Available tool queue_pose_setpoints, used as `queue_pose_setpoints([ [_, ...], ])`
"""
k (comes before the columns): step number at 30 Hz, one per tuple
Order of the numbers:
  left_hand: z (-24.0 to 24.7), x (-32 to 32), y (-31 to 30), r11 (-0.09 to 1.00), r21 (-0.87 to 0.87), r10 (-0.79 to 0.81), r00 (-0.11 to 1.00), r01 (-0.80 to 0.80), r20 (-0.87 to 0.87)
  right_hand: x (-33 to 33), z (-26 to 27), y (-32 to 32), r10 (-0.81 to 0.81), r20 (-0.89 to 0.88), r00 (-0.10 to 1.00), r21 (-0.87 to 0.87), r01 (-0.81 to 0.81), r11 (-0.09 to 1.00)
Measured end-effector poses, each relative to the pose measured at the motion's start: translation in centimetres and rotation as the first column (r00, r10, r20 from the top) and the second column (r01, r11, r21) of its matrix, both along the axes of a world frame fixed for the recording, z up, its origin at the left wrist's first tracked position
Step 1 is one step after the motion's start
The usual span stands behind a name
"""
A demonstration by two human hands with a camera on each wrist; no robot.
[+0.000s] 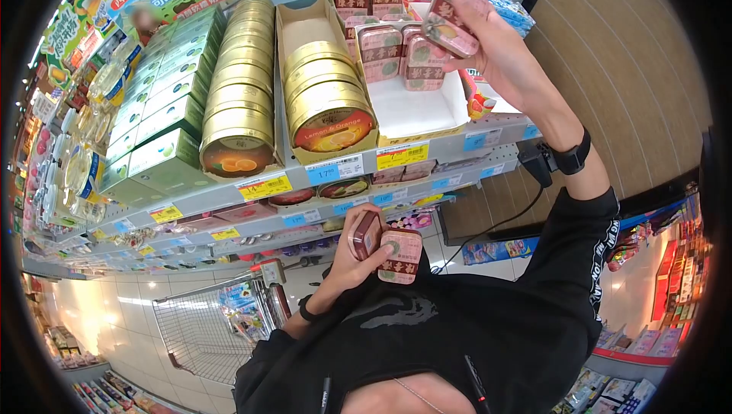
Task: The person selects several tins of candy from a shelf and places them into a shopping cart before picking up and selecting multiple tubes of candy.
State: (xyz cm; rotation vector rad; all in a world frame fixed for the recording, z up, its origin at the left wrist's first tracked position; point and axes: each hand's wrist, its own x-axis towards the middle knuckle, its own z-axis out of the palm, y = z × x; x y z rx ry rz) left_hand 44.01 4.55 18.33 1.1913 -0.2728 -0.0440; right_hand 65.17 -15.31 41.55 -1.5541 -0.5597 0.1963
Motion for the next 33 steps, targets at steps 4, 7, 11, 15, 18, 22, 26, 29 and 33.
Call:
queue_pose_setpoints([
  [4, 0.0, 0.0, -0.1, 1.0, -0.016, -0.005, 1.0, 0.005, -0.008, -0.9, -0.4, 0.6, 0.04, 0.045, 0.998, -0.046, -0.038, 0.998],
  [7, 0.3, -0.1, 0.0, 1.0, 0.03, 0.003, 1.0, -0.002, -0.017, -0.3, 0.0, 0.0, 0.106, 0.198, 0.974, -0.236, -0.058, 0.97],
  [11, 0.0, -0.2, -0.1, 1.0, 0.003, 0.016, 1.0, -0.016, -0.001, 0.4, 0.8, -0.1, 0.048, 0.538, 0.842, -0.381, 0.192, 0.904],
  [15, -0.2, -0.3, -0.1, 1.0, -0.008, 0.019, 1.0, -0.019, -0.013, 1.4, 1.9, 0.5, 0.139, 0.694, 0.706, -0.498, 0.332, 0.801],
  [18, 0.0, -0.4, -0.2, 1.0, -0.016, 0.014, 1.0, -0.014, -0.018, 2.4, 1.1, 1.6, 0.204, 0.682, 0.702, -0.557, 0.317, 0.768],
  [22, -0.3, -0.6, -0.1, 1.0, -0.027, 0.014, 1.0, -0.014, -0.024, 2.9, 0.3, 3.1, 0.248, 0.682, 0.688, -0.572, 0.291, 0.767],
  [26, -0.6, -0.8, 0.2, 0.999, -0.023, 0.028, 0.999, -0.029, -0.029, 3.0, -0.6, 3.9, 0.296, 0.701, 0.648, -0.574, 0.268, 0.774],
  [29, -0.6, -0.8, 0.3, 0.999, -0.029, 0.033, 0.999, -0.034, -0.037, 3.2, -0.8, 4.1, 0.364, 0.8, 0.476, -0.567, 0.403, 0.718],
  [33, -0.7, -0.8, 0.5, 0.999, -0.042, 0.018, 0.999, -0.02, -0.046, 3.7, -1.1, 4.2, 0.354, 0.719, 0.598, -0.621, 0.324, 0.714],
])
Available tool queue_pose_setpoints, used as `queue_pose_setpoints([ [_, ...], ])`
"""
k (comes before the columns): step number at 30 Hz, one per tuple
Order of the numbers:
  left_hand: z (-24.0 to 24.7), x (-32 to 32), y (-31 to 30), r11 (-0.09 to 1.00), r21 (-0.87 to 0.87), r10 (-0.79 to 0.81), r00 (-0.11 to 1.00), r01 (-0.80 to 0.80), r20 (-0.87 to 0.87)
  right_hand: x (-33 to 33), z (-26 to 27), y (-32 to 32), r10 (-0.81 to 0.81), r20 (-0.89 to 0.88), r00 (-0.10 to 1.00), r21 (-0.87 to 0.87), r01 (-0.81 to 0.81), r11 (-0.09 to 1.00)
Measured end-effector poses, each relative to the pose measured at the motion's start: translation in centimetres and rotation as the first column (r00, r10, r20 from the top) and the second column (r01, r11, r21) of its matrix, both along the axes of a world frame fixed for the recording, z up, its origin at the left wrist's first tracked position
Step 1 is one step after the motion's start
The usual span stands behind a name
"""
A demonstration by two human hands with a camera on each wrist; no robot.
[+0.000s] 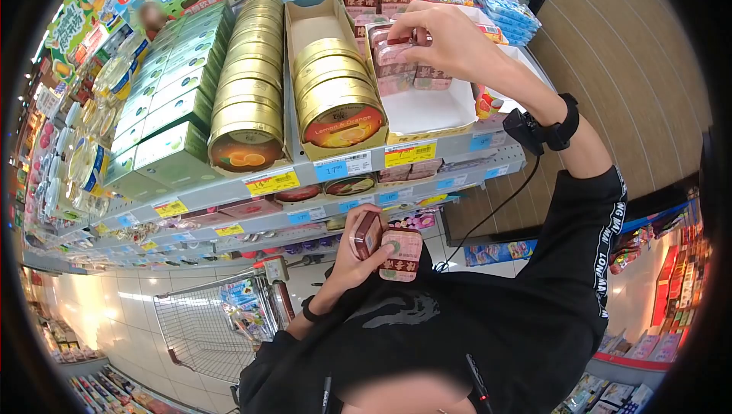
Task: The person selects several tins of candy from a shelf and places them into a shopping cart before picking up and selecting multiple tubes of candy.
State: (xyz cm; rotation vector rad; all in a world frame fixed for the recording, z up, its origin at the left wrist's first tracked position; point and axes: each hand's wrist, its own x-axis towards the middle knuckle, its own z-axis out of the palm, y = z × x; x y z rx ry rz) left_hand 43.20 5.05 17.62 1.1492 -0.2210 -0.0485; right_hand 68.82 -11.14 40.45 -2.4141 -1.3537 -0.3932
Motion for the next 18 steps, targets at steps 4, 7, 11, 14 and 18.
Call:
queue_pose_setpoints([
  [4, -0.2, 0.2, 0.1, 1.0, 0.011, -0.01, 1.0, 0.01, 0.005, 0.4, -0.5, 0.0, 0.009, 0.049, 0.999, 0.017, -0.01, 1.0],
  [7, -0.2, 0.3, -0.1, 1.0, 0.004, -0.012, 1.0, 0.012, -0.012, 0.6, -0.9, 0.0, 0.035, 0.092, 0.995, 0.047, -0.039, 0.998],
  [11, -0.3, 0.4, 0.0, 1.0, -0.009, -0.025, 0.999, 0.025, -0.026, 0.8, -1.2, 0.0, 0.045, 0.139, 0.989, 0.068, -0.055, 0.996],
  [14, -0.3, 0.5, -0.1, 1.0, -0.004, -0.018, 1.0, 0.018, -0.016, 0.4, -0.8, 0.0, 0.022, 0.102, 0.995, 0.023, -0.025, 0.999],
  [18, -0.2, 0.5, -0.1, 1.0, 0.016, -0.027, 1.0, 0.027, -0.01, 0.3, -1.1, 0.1, 0.025, 0.134, 0.991, 0.028, -0.03, 0.999],
])
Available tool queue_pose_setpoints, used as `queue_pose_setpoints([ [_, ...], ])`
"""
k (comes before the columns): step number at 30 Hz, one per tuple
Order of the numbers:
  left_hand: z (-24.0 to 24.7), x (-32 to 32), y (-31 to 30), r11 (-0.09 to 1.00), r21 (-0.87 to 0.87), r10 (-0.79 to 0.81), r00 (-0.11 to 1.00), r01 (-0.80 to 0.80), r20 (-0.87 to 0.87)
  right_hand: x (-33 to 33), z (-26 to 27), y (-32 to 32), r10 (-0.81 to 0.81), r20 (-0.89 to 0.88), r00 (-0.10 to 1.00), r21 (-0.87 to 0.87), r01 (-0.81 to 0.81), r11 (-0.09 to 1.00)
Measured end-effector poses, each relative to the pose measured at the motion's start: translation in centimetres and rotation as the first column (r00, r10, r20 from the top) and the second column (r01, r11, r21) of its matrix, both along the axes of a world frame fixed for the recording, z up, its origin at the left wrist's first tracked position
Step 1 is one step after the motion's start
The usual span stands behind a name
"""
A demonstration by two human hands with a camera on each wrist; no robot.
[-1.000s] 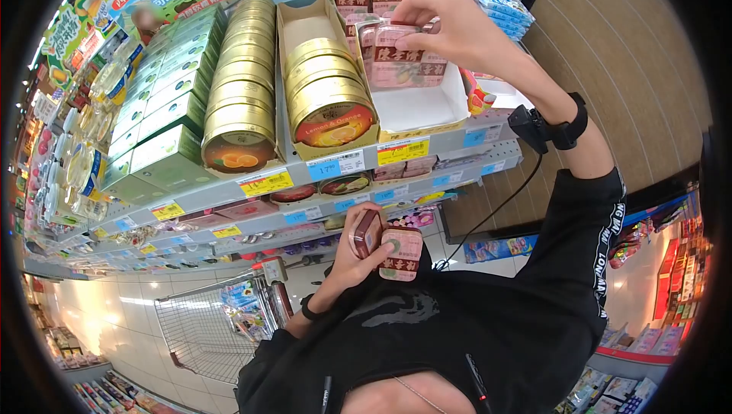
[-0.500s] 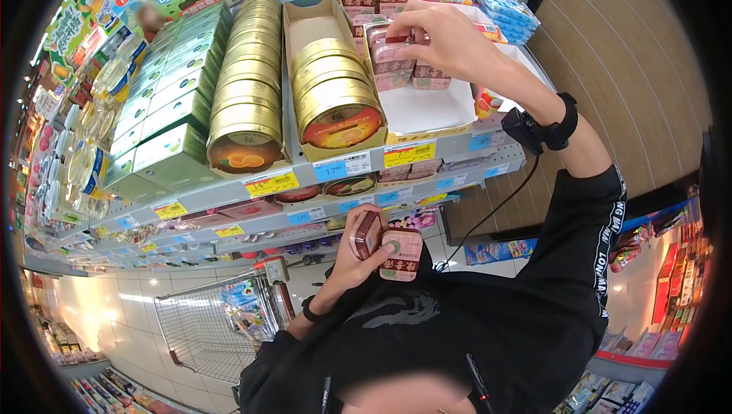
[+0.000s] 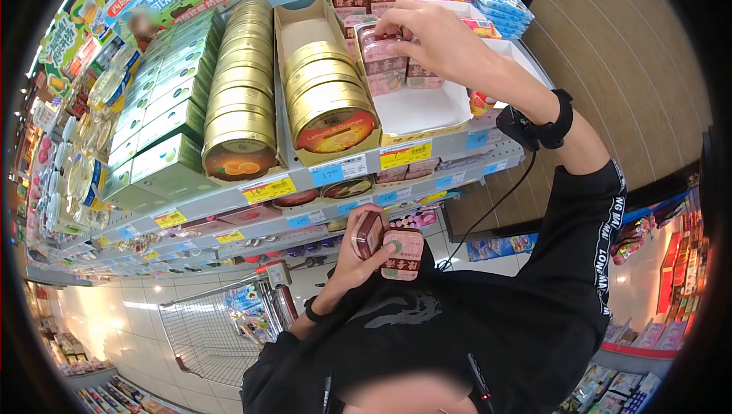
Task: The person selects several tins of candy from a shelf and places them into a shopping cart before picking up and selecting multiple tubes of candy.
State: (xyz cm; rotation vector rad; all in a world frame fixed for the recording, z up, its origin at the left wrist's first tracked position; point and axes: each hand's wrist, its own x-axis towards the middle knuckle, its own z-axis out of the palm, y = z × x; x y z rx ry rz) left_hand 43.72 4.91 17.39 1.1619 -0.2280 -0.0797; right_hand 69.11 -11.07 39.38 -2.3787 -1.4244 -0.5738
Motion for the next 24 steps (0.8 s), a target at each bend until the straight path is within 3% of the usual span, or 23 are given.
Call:
queue_pose_setpoints([
  [2, 0.1, 0.0, 0.0, 1.0, 0.009, -0.002, 1.0, 0.002, 0.0, -0.8, 0.5, 0.0, -0.07, 0.03, 0.997, 0.082, 0.068, 0.994],
  [6, 0.0, 0.0, 0.1, 1.0, 0.013, 0.0, 1.0, 0.0, -0.014, -0.5, 2.3, -2.5, -0.078, 0.098, 0.992, 0.043, 0.074, 0.996],
  [8, -0.1, 0.0, 0.1, 1.0, 0.002, -0.006, 0.999, 0.006, -0.038, -0.7, 2.7, -4.0, -0.219, 0.033, 0.975, -0.138, 0.222, 0.965],
  [14, 0.0, 0.3, -0.3, 1.0, 0.026, 0.0, 1.0, 0.001, -0.027, -0.5, 1.4, -5.8, -0.2, 0.111, 0.973, -0.143, 0.215, 0.966],
  [17, 0.1, 0.3, -0.4, 0.999, 0.035, -0.016, 1.0, 0.017, -0.023, -0.8, 1.6, -5.9, -0.238, 0.0, 0.971, -0.141, 0.236, 0.961],
  [24, 0.1, 0.4, -0.6, 0.999, 0.051, 0.008, 1.0, -0.008, -0.018, -1.6, 1.4, -6.2, -0.2, 0.055, 0.978, -0.147, 0.206, 0.967],
])
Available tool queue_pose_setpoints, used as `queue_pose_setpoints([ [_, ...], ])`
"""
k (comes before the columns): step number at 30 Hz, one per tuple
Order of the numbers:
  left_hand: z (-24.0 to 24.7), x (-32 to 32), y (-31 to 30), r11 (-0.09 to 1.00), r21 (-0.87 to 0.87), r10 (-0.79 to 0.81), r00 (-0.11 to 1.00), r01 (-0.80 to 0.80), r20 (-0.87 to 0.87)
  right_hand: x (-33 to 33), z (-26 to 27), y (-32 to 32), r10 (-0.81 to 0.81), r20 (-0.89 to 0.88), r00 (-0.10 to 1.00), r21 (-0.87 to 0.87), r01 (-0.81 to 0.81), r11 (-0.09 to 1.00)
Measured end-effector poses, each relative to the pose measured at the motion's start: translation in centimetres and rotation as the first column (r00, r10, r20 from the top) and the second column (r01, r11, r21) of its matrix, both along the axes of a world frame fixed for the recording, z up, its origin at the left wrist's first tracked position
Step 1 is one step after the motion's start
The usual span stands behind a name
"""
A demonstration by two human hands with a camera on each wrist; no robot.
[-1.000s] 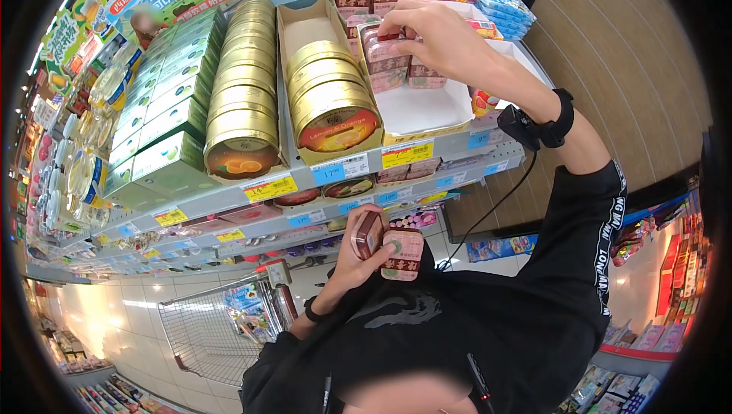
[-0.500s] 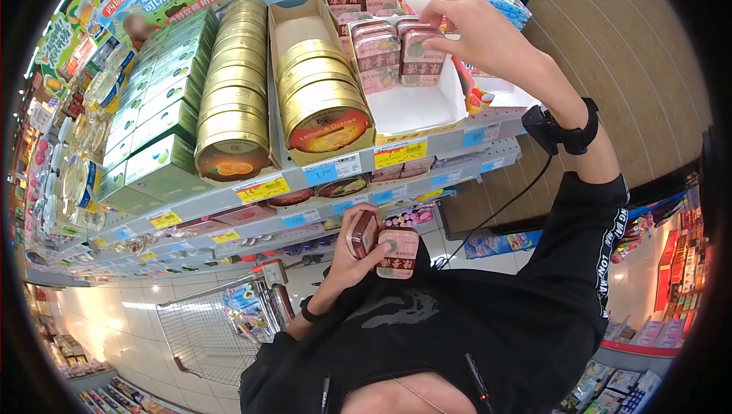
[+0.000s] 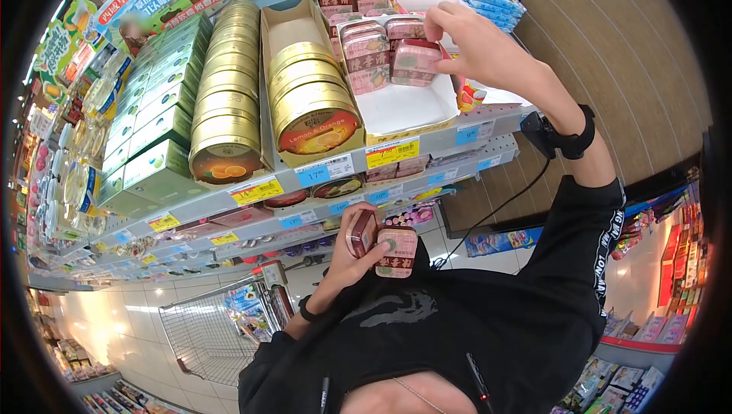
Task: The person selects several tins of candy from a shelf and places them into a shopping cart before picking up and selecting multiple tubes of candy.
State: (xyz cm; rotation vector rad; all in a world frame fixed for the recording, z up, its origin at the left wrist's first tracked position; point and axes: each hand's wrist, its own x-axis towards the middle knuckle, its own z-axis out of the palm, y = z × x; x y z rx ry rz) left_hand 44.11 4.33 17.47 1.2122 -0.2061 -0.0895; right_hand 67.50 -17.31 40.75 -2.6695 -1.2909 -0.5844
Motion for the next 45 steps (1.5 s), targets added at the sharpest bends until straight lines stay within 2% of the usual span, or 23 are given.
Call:
queue_pose_setpoints([
  [2, 0.4, -0.1, 0.1, 0.999, 0.032, 0.001, 1.0, -0.002, 0.019, -0.3, -0.1, 0.0, 0.081, -0.173, 0.982, 0.058, -0.072, 0.996],
  [3, 0.5, -0.1, 0.1, 1.0, 0.01, 0.006, 1.0, -0.006, -0.018, -0.1, -0.4, -0.1, 0.082, -0.172, 0.982, 0.055, -0.073, 0.996],
  [5, 0.5, -0.2, 0.0, 1.0, -0.016, 0.012, 0.998, -0.013, -0.056, 0.5, -1.2, -0.5, 0.07, -0.312, 0.947, 0.013, -0.069, 0.998],
  [9, 0.0, -0.1, -0.1, 0.999, -0.012, 0.044, 0.999, -0.044, -0.013, 1.0, -1.0, -1.0, 0.127, -0.193, 0.973, 0.029, -0.124, 0.992],
  [11, 0.1, -0.1, -0.1, 0.999, -0.015, 0.043, 0.999, -0.044, -0.011, 1.4, -0.5, -1.0, 0.208, -0.184, 0.961, 0.186, -0.174, 0.967],
  [12, 0.2, -0.1, -0.1, 0.999, -0.013, 0.045, 0.998, -0.045, -0.035, 1.1, -0.3, -0.5, 0.311, -0.257, 0.915, 0.364, -0.207, 0.908],
  [13, 0.3, -0.2, -0.1, 0.999, -0.011, 0.046, 0.997, -0.046, -0.061, 1.1, -0.4, -0.4, 0.31, -0.259, 0.915, 0.365, -0.205, 0.908],
  [15, 0.1, -0.2, -0.1, 0.999, -0.019, 0.048, 0.998, -0.049, -0.05, 1.0, -0.6, -0.1, 0.232, -0.543, 0.807, 0.593, 0.173, 0.787],
  [16, 0.1, -0.2, -0.1, 0.998, -0.03, 0.052, 0.998, -0.053, -0.036, 0.0, -0.4, 0.7, 0.413, -0.526, 0.744, 0.763, 0.198, 0.615],
  [20, 0.3, -0.3, 0.0, 0.998, -0.033, 0.051, 0.999, -0.051, -0.011, -0.7, 0.1, 0.7, 0.385, -0.56, 0.733, 0.723, 0.206, 0.66],
  [22, 0.7, -0.6, -0.1, 0.998, -0.039, 0.046, 0.996, -0.049, -0.075, 0.2, -0.4, 0.7, 0.449, -0.503, 0.739, 0.803, 0.207, 0.559],
  [25, 1.1, -0.6, -0.1, 0.998, -0.032, 0.055, 0.994, -0.058, -0.091, -1.7, 1.8, 1.3, 0.471, -0.524, 0.71, 0.812, 0.249, 0.528],
  [26, 1.1, -0.7, -0.1, 0.998, -0.027, 0.049, 0.995, -0.052, -0.092, -1.5, 2.6, 0.4, 0.416, -0.611, 0.674, 0.697, 0.208, 0.686],
  [27, 1.0, -0.7, -0.1, 0.998, -0.022, 0.052, 0.995, -0.054, -0.08, -1.1, 3.2, -0.1, 0.414, -0.61, 0.676, 0.7, 0.214, 0.682],
  [29, 0.8, -0.6, 0.0, 0.999, -0.015, 0.049, 0.997, -0.05, -0.067, 0.0, 4.1, -1.0, 0.312, -0.734, 0.603, 0.48, 0.135, 0.867],
  [30, 0.6, -0.5, 0.0, 0.998, 0.001, 0.056, 0.998, -0.056, -0.035, 0.0, 1.9, -0.9, 0.195, -0.289, 0.937, 0.454, -0.045, 0.89],
  [31, 0.5, -0.5, 0.0, 0.998, 0.017, 0.063, 0.998, -0.063, -0.003, 0.5, 2.0, -1.5, 0.193, -0.289, 0.938, 0.456, -0.042, 0.889],
  [33, 0.3, -0.5, -0.1, 0.998, 0.013, 0.065, 0.998, -0.065, -0.004, 0.9, 2.9, -2.1, 0.079, -0.376, 0.923, 0.279, 0.032, 0.96],
  [34, 0.2, -0.5, -0.2, 0.998, 0.007, 0.069, 0.998, -0.069, -0.005, 1.0, 2.6, -1.9, 0.078, -0.376, 0.923, 0.279, 0.033, 0.96],
  [36, 0.5, -0.5, -0.4, 0.998, 0.012, 0.064, 0.998, -0.064, -0.019, 1.3, 1.5, -0.9, 0.189, -0.224, 0.956, 0.249, -0.132, 0.96],
  [39, 0.8, -0.6, -0.3, 0.998, 0.025, 0.058, 0.997, -0.057, -0.052, 0.6, 0.7, 0.3, 0.133, -0.215, 0.967, 0.252, -0.077, 0.965],
  [45, 0.5, -0.8, -0.2, 0.997, 0.033, 0.072, 0.996, -0.07, -0.055, 1.8, -0.9, 0.8, 0.115, -0.187, 0.976, 0.192, -0.078, 0.978],
])
